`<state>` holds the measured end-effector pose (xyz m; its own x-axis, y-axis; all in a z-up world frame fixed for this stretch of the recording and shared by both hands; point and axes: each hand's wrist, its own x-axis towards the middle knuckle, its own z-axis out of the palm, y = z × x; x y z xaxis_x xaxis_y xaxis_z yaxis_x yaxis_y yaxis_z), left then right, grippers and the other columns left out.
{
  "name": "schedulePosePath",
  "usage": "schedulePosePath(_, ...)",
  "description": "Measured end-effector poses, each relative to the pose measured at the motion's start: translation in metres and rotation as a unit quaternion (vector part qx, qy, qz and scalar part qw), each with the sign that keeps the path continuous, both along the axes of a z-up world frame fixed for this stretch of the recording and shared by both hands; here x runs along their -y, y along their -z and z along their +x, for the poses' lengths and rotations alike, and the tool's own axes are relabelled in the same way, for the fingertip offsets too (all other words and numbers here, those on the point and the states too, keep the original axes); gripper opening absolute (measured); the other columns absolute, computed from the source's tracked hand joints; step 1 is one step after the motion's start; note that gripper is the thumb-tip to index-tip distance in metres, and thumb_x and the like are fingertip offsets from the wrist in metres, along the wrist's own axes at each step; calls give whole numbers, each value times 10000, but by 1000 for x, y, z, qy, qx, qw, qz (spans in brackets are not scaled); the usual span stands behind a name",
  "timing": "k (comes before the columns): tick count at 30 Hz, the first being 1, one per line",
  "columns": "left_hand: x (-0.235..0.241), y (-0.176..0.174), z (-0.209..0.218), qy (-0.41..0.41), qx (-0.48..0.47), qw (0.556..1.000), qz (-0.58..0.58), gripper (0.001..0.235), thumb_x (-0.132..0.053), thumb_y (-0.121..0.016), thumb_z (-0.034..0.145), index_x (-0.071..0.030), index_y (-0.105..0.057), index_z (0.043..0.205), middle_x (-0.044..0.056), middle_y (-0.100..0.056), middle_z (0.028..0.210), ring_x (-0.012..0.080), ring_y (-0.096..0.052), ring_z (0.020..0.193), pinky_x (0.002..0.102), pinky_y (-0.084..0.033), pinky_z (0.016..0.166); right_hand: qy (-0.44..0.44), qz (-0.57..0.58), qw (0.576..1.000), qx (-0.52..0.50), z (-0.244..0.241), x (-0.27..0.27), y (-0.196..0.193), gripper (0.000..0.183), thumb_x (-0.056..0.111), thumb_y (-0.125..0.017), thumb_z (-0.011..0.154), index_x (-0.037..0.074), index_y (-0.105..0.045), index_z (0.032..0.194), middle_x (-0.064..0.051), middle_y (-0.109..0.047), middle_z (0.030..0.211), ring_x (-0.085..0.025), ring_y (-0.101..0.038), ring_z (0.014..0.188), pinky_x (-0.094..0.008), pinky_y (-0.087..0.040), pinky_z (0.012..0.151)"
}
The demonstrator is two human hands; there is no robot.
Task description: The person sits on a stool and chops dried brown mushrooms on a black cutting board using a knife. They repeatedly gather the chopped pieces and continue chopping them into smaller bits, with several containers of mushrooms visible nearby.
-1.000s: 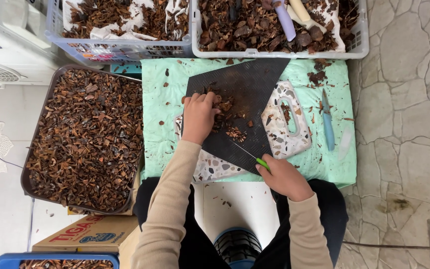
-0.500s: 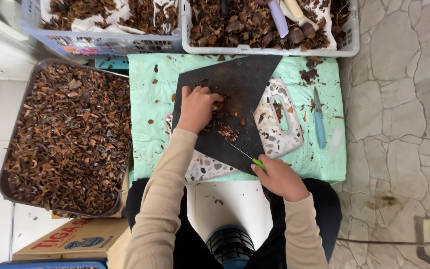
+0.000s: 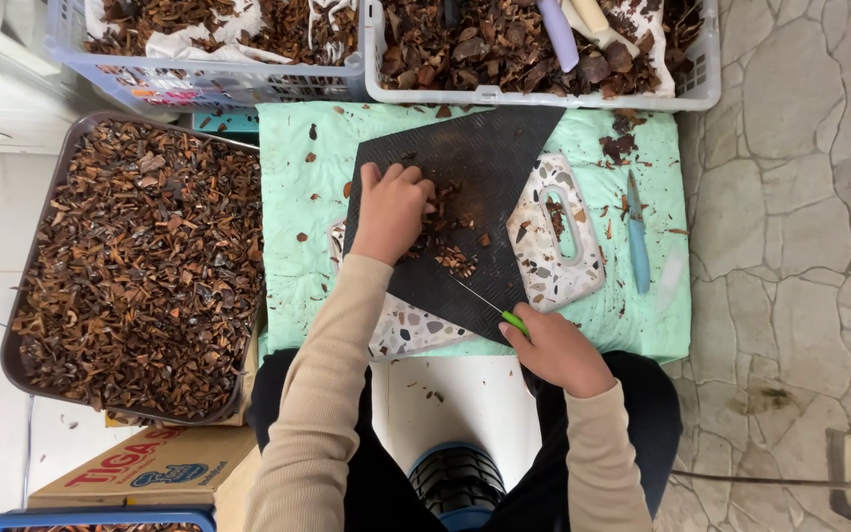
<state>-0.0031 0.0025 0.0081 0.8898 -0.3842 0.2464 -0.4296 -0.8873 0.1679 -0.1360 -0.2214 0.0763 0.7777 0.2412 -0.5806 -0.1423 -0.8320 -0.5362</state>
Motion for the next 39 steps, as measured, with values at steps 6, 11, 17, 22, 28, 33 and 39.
schedulePosePath(6,-14,-31,-18,-5,27,999,-24,121,-276,-681,745,-170,-625,765,-19,-516,708,136,-467,691,354,-251,748,10,14,1000,21,-5,7,4,277,240,-448,899,77,-460,675,-43,-454,446,-125,-397,397,-255,-318,372)
schedulePosePath(11,-12,-35,-59,2,-33,999,17,155,-267,-726,698,-163,-632,763,-23,-542,698,156,-505,722,375,-261,782,2,7,1000,28,-11,10,1,260,243,-438,892,71,-473,699,-66,-480,461,-150,-436,405,-273,-340,382)
schedulePosePath(17,2,17,-93,21,-40,998,39,216,-253,-756,653,-142,-623,782,-11,-570,687,164,-536,700,366,-284,764,-16,22,998,53,-20,10,2,256,231,-435,894,67,-463,699,-68,-479,465,-164,-432,395,-286,-341,377)
schedulePosePath(22,-6,-15,-116,-14,-111,993,30,414,-218,-769,655,-154,-549,1000,4,-631,777,166,-587,750,358,-336,807,-8,27,998,64,-26,10,3,242,233,-440,891,60,-472,726,-69,-468,468,-170,-432,393,-295,-331,374)
schedulePosePath(28,-15,-11,-127,-59,-199,962,-178,361,-26,-679,737,-112,-504,1042,87,-631,767,278,-643,744,388,-500,698,-14,44,994,97,-38,3,7,228,204,-442,893,59,-463,718,-63,-455,456,-159,-417,368,-272,-327,354)
schedulePosePath(33,-4,-30,-133,-17,-194,975,-110,277,-56,-685,739,-122,-598,994,98,-628,798,276,-649,763,375,-546,683,-20,76,990,121,-49,-5,34,224,199,-418,912,60,-472,745,-84,-452,451,-133,-398,359,-248,-316,348)
schedulePosePath(39,2,0,-120,-46,-192,976,-96,288,-81,-671,767,-164,-620,1038,79,-613,815,224,-656,758,314,-560,667,-12,88,990,107,-48,-10,16,234,199,-421,914,55,-483,740,-81,-485,475,-135,-412,382,-253,-321,348)
